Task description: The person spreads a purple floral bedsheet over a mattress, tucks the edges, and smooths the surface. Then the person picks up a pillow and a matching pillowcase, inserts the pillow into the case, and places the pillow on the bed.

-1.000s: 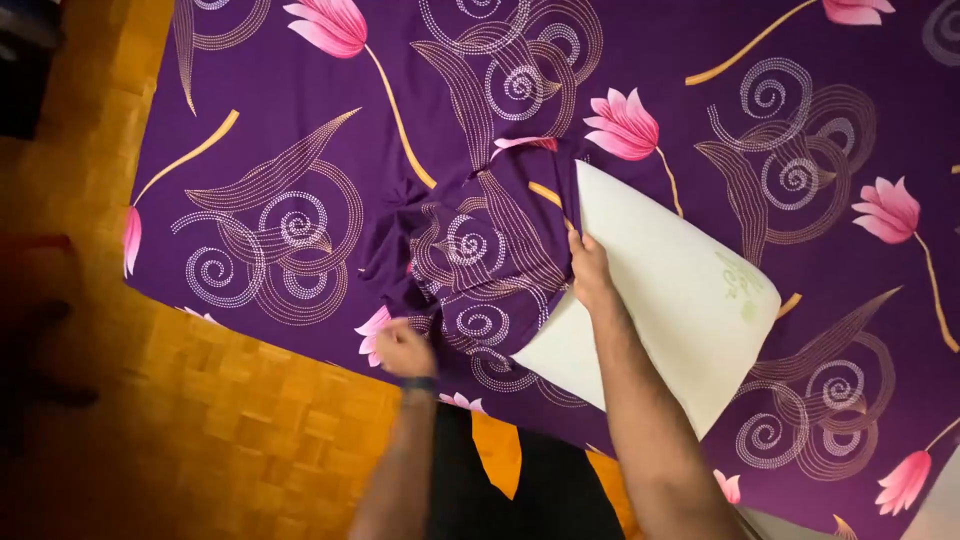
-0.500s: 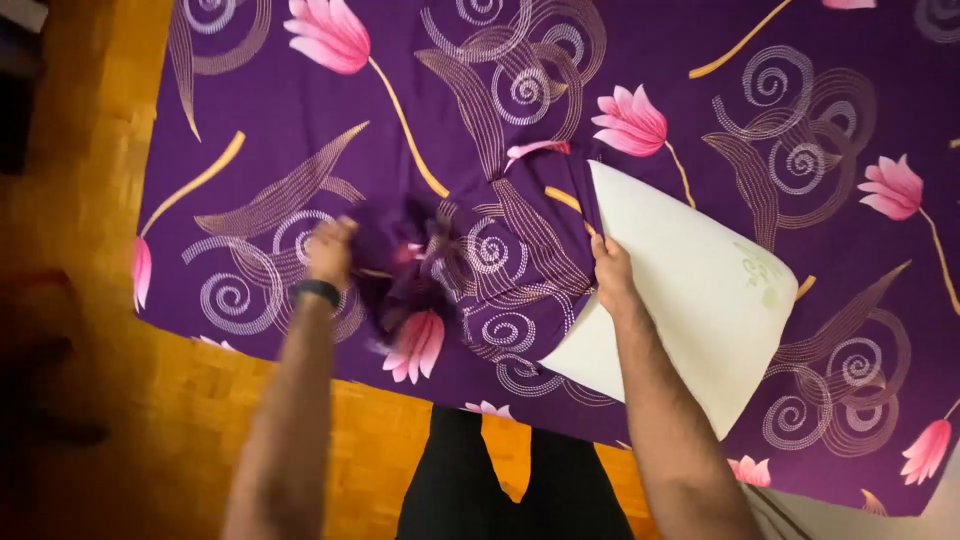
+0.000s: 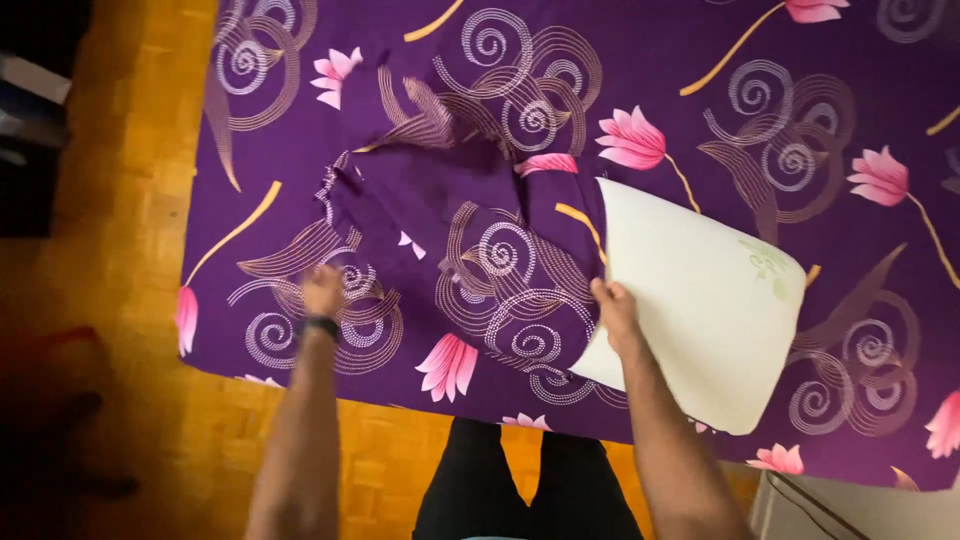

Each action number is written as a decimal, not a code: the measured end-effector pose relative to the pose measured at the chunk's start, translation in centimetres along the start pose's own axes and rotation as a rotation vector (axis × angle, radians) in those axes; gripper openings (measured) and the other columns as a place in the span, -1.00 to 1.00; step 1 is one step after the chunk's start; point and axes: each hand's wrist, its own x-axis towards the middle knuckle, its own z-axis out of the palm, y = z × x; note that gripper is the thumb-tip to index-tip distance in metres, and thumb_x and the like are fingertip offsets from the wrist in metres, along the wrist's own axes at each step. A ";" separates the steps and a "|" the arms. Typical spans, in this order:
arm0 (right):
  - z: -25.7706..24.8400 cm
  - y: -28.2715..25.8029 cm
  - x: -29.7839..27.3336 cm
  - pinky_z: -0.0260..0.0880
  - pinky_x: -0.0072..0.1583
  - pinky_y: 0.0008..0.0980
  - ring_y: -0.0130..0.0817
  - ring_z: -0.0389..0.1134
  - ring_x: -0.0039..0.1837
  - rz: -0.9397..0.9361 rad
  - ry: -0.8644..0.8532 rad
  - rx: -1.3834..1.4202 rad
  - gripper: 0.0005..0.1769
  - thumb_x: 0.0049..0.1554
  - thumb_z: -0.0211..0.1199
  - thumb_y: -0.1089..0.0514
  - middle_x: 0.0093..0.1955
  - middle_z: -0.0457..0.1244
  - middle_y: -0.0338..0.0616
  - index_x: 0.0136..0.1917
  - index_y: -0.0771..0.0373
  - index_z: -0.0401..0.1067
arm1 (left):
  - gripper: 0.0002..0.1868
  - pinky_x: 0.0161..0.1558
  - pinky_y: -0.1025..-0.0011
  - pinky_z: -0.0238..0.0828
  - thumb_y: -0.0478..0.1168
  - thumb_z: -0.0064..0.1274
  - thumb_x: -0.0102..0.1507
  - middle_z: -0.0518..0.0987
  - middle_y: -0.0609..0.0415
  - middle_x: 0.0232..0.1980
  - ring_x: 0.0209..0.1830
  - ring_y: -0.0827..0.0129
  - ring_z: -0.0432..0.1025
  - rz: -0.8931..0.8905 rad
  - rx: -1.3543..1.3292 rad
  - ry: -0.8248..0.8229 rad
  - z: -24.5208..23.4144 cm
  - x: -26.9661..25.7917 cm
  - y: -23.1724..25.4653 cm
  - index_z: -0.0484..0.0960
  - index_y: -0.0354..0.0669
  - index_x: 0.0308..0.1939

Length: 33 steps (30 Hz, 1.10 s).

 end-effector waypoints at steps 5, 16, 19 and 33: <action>0.1 -3.2 -8.2 0.57 0.03 -0.19 -0.19 0.49 0.01 0.139 -0.223 -0.001 -0.42 0.23 0.56 -0.19 0.03 0.45 0.04 0.27 0.29 0.58 | -0.03 0.35 -0.15 0.50 0.13 0.52 0.29 0.49 -0.11 0.43 0.32 0.11 0.55 -0.633 -0.414 -0.254 8.5 -7.8 -1.0 0.29 -0.15 0.57; -3.2 5.8 -8.8 0.50 0.39 0.01 -0.07 0.40 0.41 0.240 -0.344 -0.025 -0.39 0.40 0.36 -0.03 0.43 0.33 0.12 0.56 0.36 0.39 | -0.70 0.06 -0.01 0.70 -0.05 0.23 0.39 0.58 -0.01 -0.04 -0.09 0.21 0.58 -0.474 -0.171 -0.282 3.9 -5.7 0.0 0.66 0.05 0.17; -3.1 5.5 -10.1 0.51 0.38 0.00 -0.15 0.42 0.34 0.191 -0.389 0.038 -0.44 0.39 0.37 -0.02 0.31 0.36 0.06 0.48 0.39 0.45 | -0.65 0.11 -0.13 0.70 -0.10 0.23 0.37 0.62 -0.13 0.08 0.05 0.11 0.61 -0.476 -0.139 -0.278 1.6 -8.1 -2.3 0.62 -0.11 0.19; -0.4 16.6 -8.6 0.46 0.36 0.06 0.07 0.49 0.34 -0.211 -0.375 -0.412 -0.58 0.34 0.37 -0.14 0.14 0.51 0.10 0.19 0.26 0.64 | -0.50 0.46 -0.16 0.34 -0.02 0.44 0.29 0.67 0.24 0.35 0.39 0.17 0.47 -0.470 -0.527 -0.137 7.4 -5.1 -1.9 0.72 0.28 0.32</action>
